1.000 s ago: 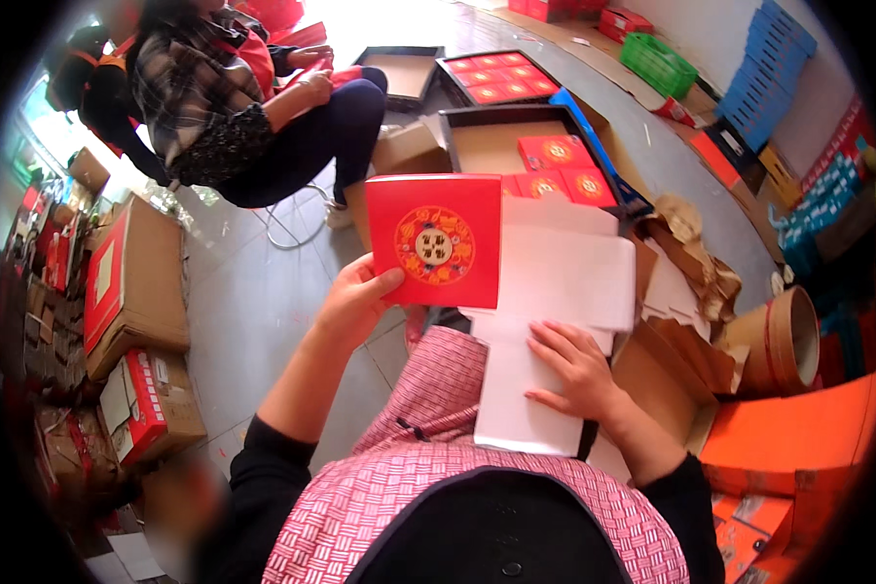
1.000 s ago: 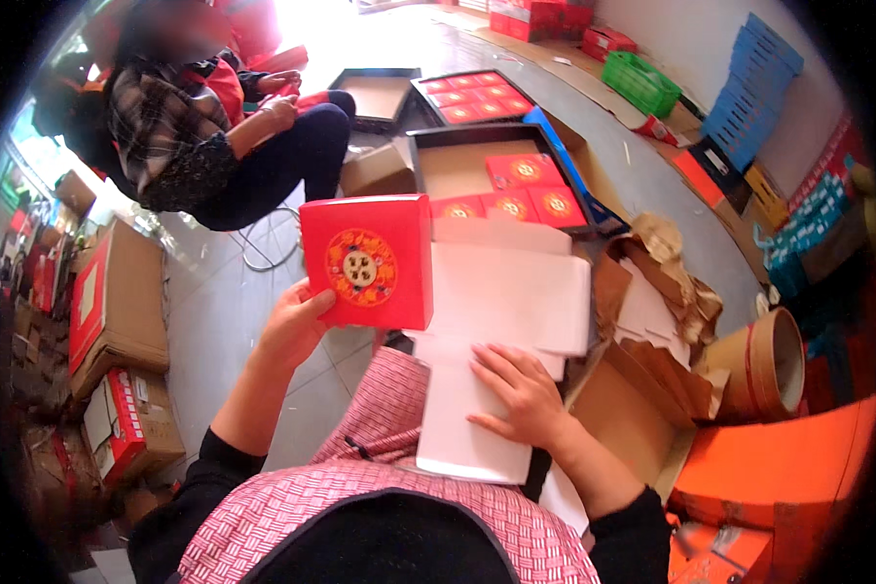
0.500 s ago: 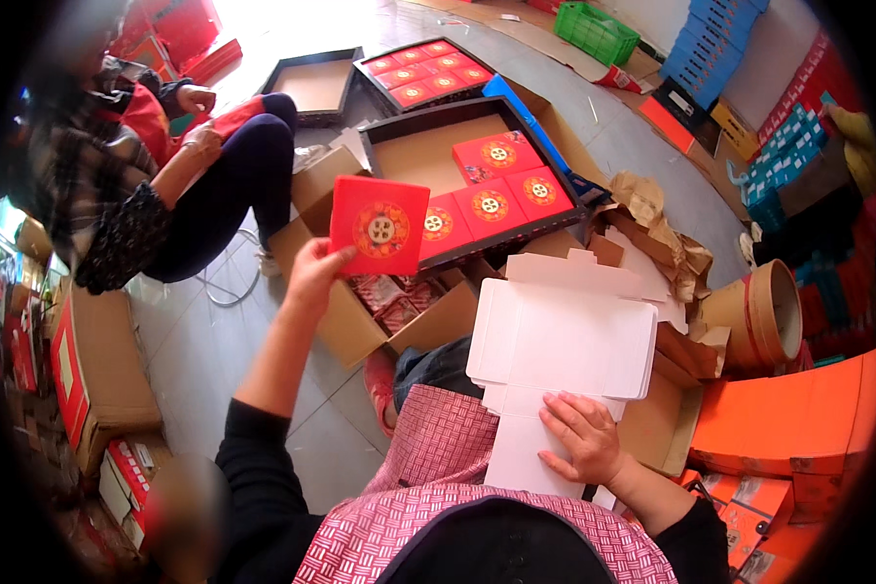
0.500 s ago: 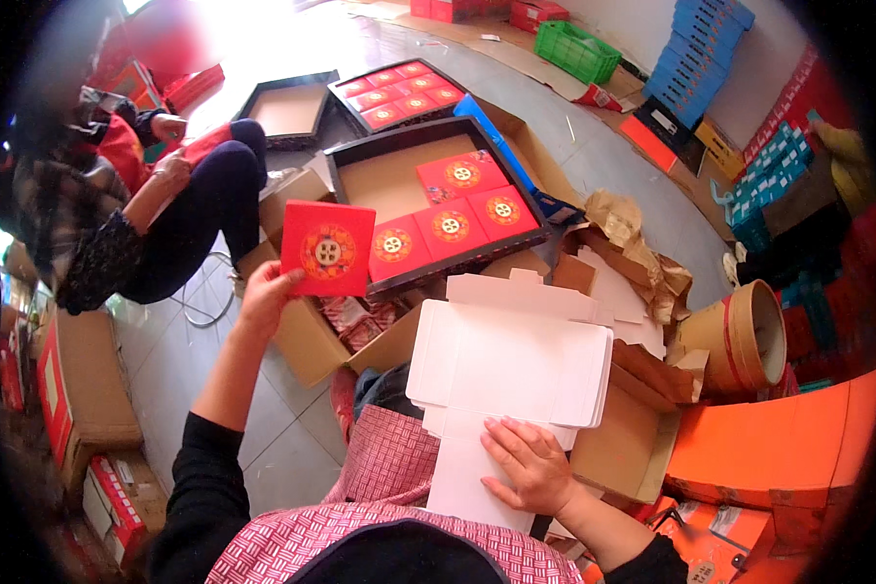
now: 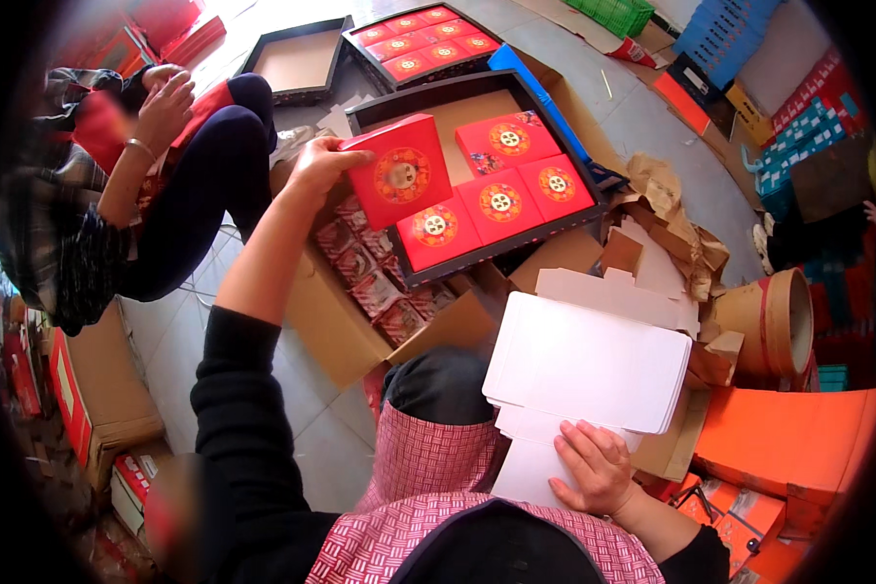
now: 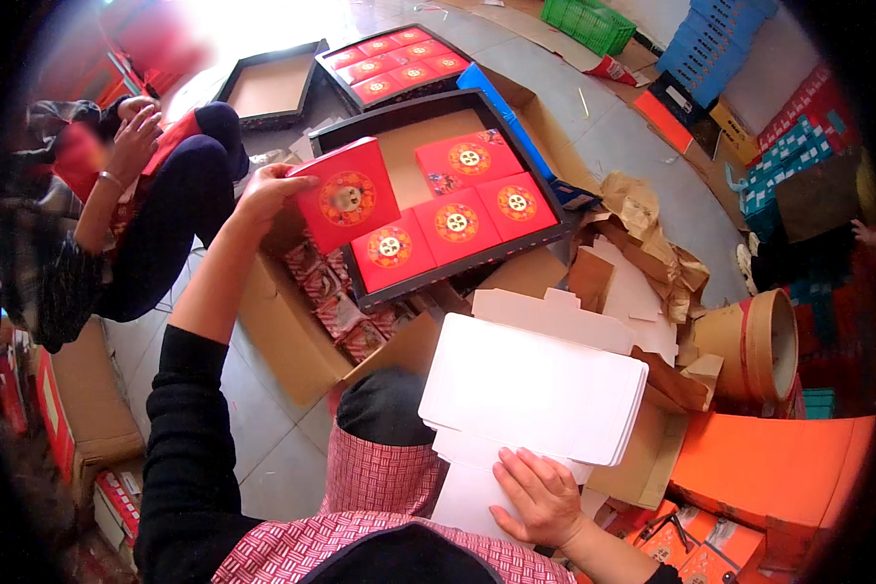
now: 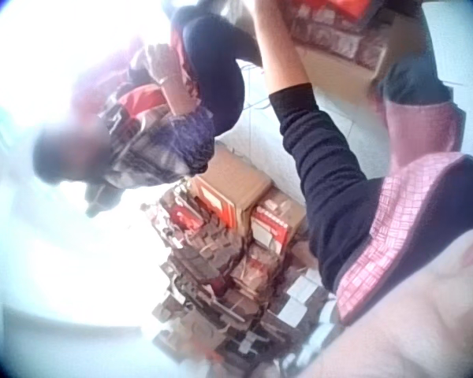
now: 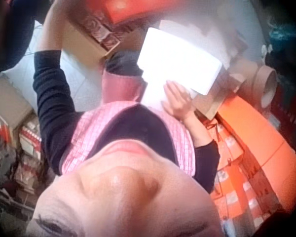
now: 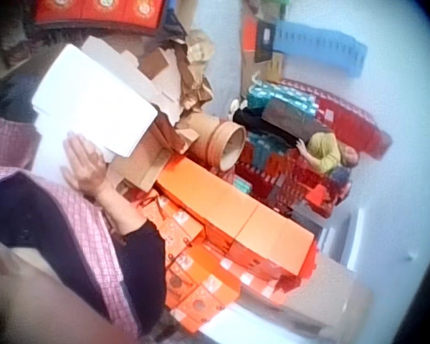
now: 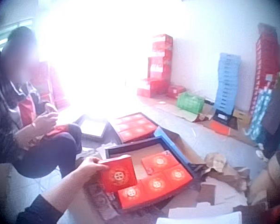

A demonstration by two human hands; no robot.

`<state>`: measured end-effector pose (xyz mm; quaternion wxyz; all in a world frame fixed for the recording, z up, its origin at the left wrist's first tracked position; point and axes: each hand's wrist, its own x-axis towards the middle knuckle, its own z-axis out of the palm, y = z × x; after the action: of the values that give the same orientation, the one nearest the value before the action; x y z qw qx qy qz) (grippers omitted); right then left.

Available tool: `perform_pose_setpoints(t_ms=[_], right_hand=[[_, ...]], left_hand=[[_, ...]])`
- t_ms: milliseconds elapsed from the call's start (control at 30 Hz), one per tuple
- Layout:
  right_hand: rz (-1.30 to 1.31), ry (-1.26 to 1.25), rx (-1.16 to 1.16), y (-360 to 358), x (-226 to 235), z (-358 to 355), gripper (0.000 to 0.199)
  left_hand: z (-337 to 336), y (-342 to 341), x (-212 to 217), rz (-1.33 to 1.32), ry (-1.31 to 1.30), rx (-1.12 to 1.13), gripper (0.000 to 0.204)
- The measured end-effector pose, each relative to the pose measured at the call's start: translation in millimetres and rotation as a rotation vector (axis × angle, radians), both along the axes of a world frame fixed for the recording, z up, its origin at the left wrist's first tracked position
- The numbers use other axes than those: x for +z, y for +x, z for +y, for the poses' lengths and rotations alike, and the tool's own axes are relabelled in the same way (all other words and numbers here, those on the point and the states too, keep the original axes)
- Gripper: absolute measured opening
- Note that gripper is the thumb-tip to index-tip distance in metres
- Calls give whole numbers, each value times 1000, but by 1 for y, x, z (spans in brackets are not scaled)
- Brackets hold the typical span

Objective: The person folds flat white cardboard pieces into small boxes and inserts red paper packets into them. They place the completed boxes into a larger cardboard container. The person repeats this process multiple times.

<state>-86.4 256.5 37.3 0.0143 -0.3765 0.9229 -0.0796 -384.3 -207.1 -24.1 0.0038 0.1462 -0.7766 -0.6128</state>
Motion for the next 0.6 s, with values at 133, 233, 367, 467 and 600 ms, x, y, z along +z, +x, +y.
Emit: perform_pose_setpoints(t_ms=[133,233,367,467,600], right_hand=[[-14,6,3,-7,-2,-4,48],[-27,5,24,-14,-2,-6,48],[-37,22,-15,-20,3,-12,48],[-43,16,-8,-24,3,-13,48],[-50,22,-19,-23,2,-14,48]], left_hand=[[4,-12,-3,-31,43,19,39],[-14,-29,-16,117,-199,-50,40],[38,-36,50,375,-747,-351,41],[59,-56,63,521,-912,-614,46],[131,-64,61,236,-1126,-1106,34]])
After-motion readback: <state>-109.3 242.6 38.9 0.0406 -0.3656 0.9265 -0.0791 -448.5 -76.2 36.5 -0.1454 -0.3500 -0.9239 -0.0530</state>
